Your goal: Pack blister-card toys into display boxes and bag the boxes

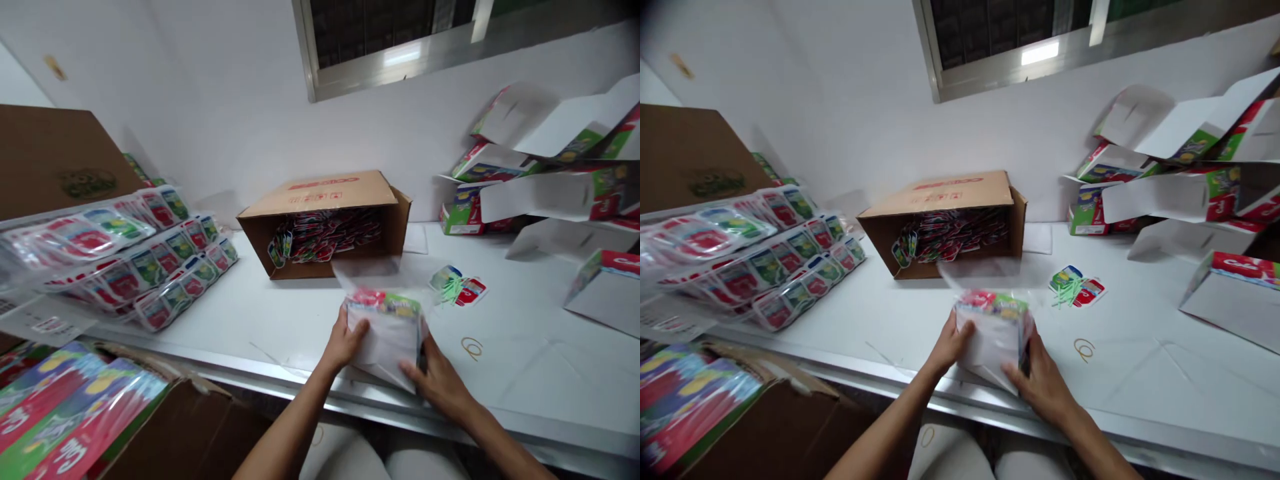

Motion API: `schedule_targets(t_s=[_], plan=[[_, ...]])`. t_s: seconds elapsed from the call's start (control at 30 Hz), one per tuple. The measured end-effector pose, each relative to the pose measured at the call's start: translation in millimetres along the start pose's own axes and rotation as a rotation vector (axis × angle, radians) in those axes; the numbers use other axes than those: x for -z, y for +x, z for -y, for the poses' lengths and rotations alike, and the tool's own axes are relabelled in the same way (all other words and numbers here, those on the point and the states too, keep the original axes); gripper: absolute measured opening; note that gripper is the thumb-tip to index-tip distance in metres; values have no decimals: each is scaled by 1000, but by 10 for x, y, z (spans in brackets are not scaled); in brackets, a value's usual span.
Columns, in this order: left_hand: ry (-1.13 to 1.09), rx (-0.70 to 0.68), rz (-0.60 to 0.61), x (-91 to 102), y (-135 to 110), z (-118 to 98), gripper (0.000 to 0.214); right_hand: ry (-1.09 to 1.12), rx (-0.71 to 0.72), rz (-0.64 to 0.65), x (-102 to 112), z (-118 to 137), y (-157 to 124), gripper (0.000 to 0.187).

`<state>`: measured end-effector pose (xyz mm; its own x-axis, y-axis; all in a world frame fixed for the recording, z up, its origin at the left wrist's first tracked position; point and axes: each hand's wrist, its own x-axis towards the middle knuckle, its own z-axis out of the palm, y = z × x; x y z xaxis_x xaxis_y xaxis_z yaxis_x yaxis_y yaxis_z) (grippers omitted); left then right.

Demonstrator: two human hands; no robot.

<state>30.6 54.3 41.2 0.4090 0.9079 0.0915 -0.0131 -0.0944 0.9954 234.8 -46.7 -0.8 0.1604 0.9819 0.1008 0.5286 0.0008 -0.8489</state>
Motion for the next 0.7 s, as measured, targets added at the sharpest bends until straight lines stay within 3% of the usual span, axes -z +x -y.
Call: schedule_targets(t_s=[0.07,0.13,0.23,0.3,0.4,0.6,0.7], plan=[[52,48,-49,14,18,-67,69,80,-79,-26,72,129,161,82],[55,88,0,50,-6,-65,69,109,-68,65,168,164,277,81],[-4,60,-16,81,-116,59,83,108,60,275,264,47,309,95],[-40,10,-55,50,-198,146,93,113,89,316,267,-55,276,109],[-104,-28,-92,-69,-281,164,88,159,100,304,194,-106,237,113],[-137,21,-310,-284,-302,48,58,185,17,215,83,-26,210,74],[-38,61,-427,-290,-388,120,57,88,-35,159,108,-53,174,66]])
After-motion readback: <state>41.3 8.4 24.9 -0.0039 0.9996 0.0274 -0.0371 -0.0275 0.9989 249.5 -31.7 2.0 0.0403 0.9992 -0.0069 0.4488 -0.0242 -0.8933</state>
